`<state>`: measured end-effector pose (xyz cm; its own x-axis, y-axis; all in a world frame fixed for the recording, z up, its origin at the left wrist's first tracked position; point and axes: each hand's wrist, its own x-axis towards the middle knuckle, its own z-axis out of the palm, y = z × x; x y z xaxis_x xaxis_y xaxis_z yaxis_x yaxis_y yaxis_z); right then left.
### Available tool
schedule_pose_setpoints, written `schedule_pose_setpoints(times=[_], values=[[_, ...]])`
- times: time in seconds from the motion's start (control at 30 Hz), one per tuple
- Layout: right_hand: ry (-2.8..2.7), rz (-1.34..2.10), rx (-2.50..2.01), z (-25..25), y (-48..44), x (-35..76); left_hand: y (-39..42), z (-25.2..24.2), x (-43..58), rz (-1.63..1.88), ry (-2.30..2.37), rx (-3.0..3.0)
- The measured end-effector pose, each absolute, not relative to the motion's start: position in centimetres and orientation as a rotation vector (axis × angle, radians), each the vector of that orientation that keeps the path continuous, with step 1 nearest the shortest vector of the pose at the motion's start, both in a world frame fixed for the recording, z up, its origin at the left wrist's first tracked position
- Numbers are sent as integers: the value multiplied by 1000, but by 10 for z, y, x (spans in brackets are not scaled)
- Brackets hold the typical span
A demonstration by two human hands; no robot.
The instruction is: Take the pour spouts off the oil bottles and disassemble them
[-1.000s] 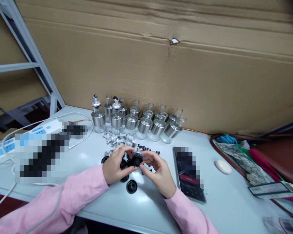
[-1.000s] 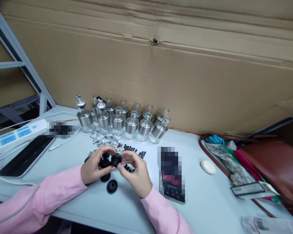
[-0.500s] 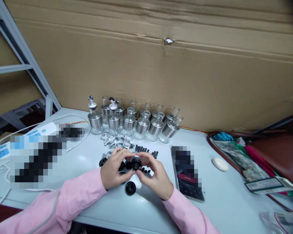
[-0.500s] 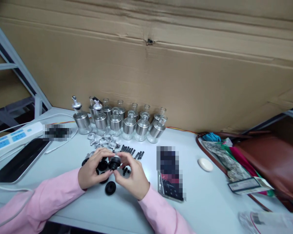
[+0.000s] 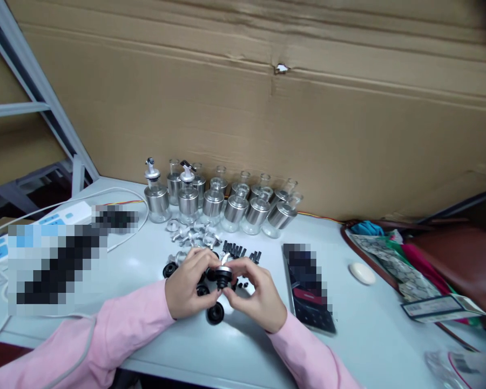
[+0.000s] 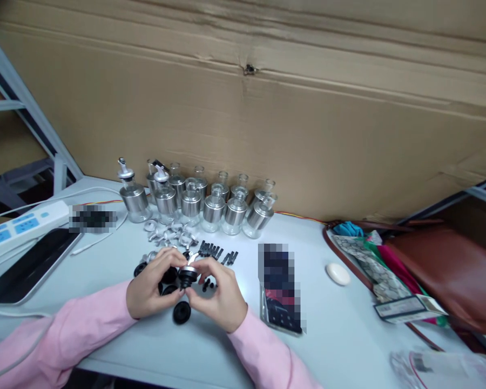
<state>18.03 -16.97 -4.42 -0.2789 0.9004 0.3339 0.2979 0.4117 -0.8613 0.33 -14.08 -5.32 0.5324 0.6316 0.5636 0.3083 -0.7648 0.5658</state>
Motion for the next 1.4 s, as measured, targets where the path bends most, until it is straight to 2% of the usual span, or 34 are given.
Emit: schedule_pose_setpoints(times=[0.77, 1.03, 1.2, 1.4], values=[[-1819, 952, -1001, -47, -169, 187, -136, -58, -1, 1016, 665, 2355], [-1653, 1054, -1001, -51, -165, 186, -135, -58, -3, 1003, 616, 2304], [-1685, 837, -1059, -51, -165, 182, -138, -51, -1, 956, 579, 2307], [-2003, 601, -1135, -40, -152, 205, -140, -52, 0, 959, 565, 2334]])
